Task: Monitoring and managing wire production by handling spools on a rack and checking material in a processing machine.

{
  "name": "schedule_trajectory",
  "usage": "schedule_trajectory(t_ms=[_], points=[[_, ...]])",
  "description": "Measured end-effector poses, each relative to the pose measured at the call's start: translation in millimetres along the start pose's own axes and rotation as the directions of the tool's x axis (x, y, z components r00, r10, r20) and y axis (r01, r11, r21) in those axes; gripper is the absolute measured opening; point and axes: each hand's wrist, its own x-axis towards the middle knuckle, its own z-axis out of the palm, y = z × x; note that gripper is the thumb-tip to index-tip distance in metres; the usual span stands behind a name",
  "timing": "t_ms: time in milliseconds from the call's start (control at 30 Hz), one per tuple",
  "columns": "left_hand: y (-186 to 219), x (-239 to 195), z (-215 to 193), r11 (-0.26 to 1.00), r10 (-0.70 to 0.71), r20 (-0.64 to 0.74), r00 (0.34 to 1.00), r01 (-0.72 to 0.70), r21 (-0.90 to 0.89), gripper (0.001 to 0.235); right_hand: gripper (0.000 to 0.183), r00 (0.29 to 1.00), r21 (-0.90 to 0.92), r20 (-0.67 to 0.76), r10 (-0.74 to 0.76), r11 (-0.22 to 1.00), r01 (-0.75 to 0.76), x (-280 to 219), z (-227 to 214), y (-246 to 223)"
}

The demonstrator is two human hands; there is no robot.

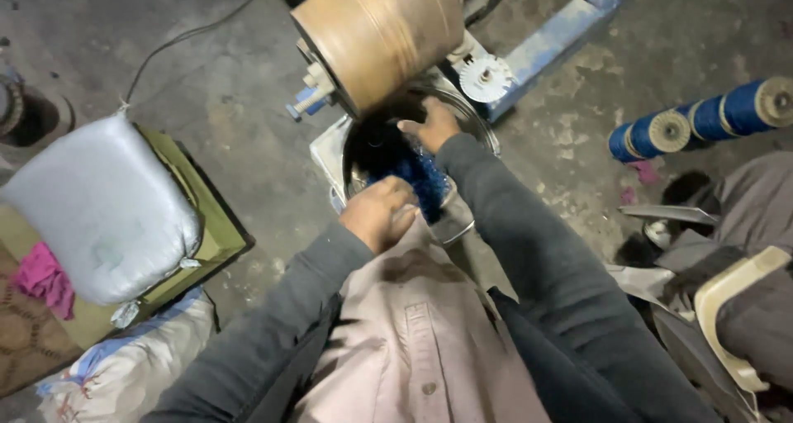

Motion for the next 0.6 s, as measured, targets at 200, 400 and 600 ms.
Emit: schedule_trajectory(t_ms=[200,400,600], points=[[14,2,-39,1.000,0.007,-0.036,0.999,-0.007,0.001,0.015,0.027,0.986,0.127,-0.017,0.168,0.978,-0.165,17,37,-21],[-3,22,-34,0.998,0.068,-0.155,0.986,-0.066,0.016,0.024,0.025,0.948,-0.054,0.280,-0.150,0.984,0.172,-103,-1,-51],[23,41,-29,0.990,0.062,0.049,0.997,-0.056,-0.128,0.058,0.033,0.861,0.122,0.402,-0.312,0.950,0.287,-136,-11,-11]])
